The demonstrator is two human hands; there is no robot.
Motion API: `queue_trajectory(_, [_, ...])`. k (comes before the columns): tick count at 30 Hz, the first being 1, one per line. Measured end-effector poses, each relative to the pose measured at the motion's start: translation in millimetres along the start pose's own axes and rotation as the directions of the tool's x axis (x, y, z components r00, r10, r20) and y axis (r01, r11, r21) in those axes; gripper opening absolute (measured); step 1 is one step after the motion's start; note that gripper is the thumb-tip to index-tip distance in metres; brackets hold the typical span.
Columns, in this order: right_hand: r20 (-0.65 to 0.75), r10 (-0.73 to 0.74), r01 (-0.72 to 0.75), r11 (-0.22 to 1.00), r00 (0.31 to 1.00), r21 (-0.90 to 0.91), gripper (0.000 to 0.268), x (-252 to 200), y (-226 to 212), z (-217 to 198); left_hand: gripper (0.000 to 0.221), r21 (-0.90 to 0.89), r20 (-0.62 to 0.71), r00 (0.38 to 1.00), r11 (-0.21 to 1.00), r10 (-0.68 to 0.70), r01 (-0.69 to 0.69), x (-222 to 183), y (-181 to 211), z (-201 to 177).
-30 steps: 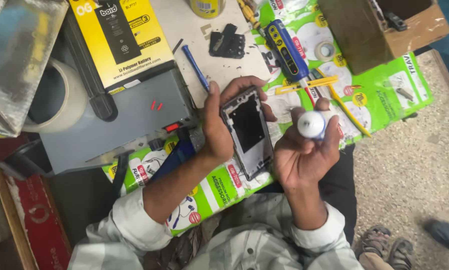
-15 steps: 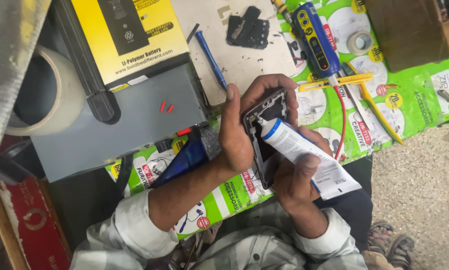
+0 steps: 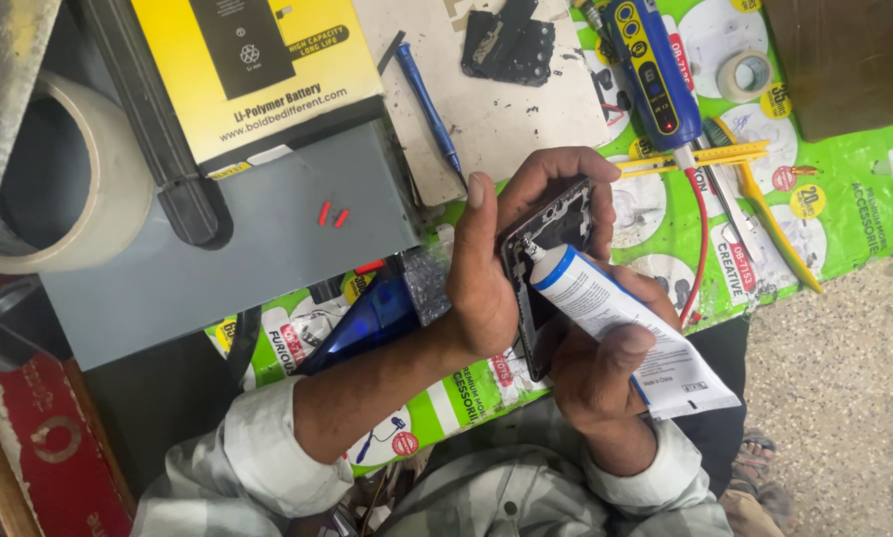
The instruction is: The person applies adhesive from a tube along the inner edges of a disassembled smartphone frame. They rotate the phone to cover multiple sides and continue applying adhesive in a continuous line around the perimeter.
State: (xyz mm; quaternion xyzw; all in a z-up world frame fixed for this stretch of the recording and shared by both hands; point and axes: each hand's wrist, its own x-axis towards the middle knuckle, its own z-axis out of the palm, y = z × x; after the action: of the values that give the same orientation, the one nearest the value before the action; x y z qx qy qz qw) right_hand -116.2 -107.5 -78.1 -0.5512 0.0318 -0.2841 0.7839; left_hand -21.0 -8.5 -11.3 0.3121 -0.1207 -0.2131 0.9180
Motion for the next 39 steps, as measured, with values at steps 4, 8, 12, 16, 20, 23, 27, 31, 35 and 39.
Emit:
queue_trajectory(4, [0.0, 0.032, -0.032, 0.999, 0.999, -0.037, 0.058, -0.2, -3.9, -0.7, 0.084, 0.019, 0.002, 1.0, 1.0, 0.009, -0.009, 0.3, -0.6, -0.1])
queue_trajectory(8, [0.02, 0.074, -0.072, 0.993, 0.997, -0.093, 0.059, -1.7, -9.0, -4.3, 0.084, 0.029, 0.014, 1.0, 1.0, 0.011, -0.012, 1.0, -0.4, -1.1])
queue_trajectory(12, [0.014, 0.095, -0.093, 0.993, 0.995, -0.069, 0.06, -3.6, -8.1, -5.5, 0.084, 0.009, 0.008, 1.0, 1.0, 0.002, -0.002, 1.2, -0.6, -1.2])
queue_trajectory(16, [0.013, 0.072, -0.071, 0.995, 0.997, -0.072, 0.061, -4.8, -5.8, -5.0, 0.083, 0.02, 0.011, 1.0, 1.0, 0.01, -0.01, 1.5, -0.5, -1.1])
queue_trajectory(20, [0.024, 0.097, -0.096, 0.994, 0.995, -0.049, 0.061, -5.5, -7.5, -5.6, 0.083, 0.034, 0.014, 1.0, 0.999, 0.01, -0.01, 1.0, 0.0, -1.2])
queue_trajectory(23, [0.014, 0.148, -0.146, 0.982, 0.989, -0.118, 0.061, -5.6, -9.9, -6.3, 0.083, 0.033, 0.016, 1.0, 0.999, 0.009, -0.01, 1.9, 0.1, -1.4])
queue_trajectory(27, [0.036, 0.076, -0.072, 0.992, 0.996, -0.105, 0.057, -5.4, -10.4, -4.4, 0.082, 0.052, 0.021, 1.0, 0.999, 0.01, -0.011, 1.7, 1.5, -1.6])
queue_trajectory(31, [0.066, 0.085, -0.077, 0.991, 0.994, -0.106, 0.056, -6.8, -13.1, -1.7, 0.082, 0.063, 0.021, 1.0, 0.998, 0.006, -0.008, 1.4, 1.8, -1.8])
queue_trajectory(35, [0.066, 0.083, -0.076, 0.992, 0.994, -0.102, 0.056, -5.3, -15.6, -0.1, 0.082, 0.056, 0.018, 1.0, 0.998, 0.002, -0.003, 0.9, 1.9, -1.1])
queue_trajectory(39, [0.1, 0.111, -0.091, 0.979, 0.989, -0.183, 0.057, -6.1, -19.3, -1.5, 0.082, 0.074, 0.018, 1.0, 0.997, 0.008, -0.009, 1.4, 2.3, -1.3])
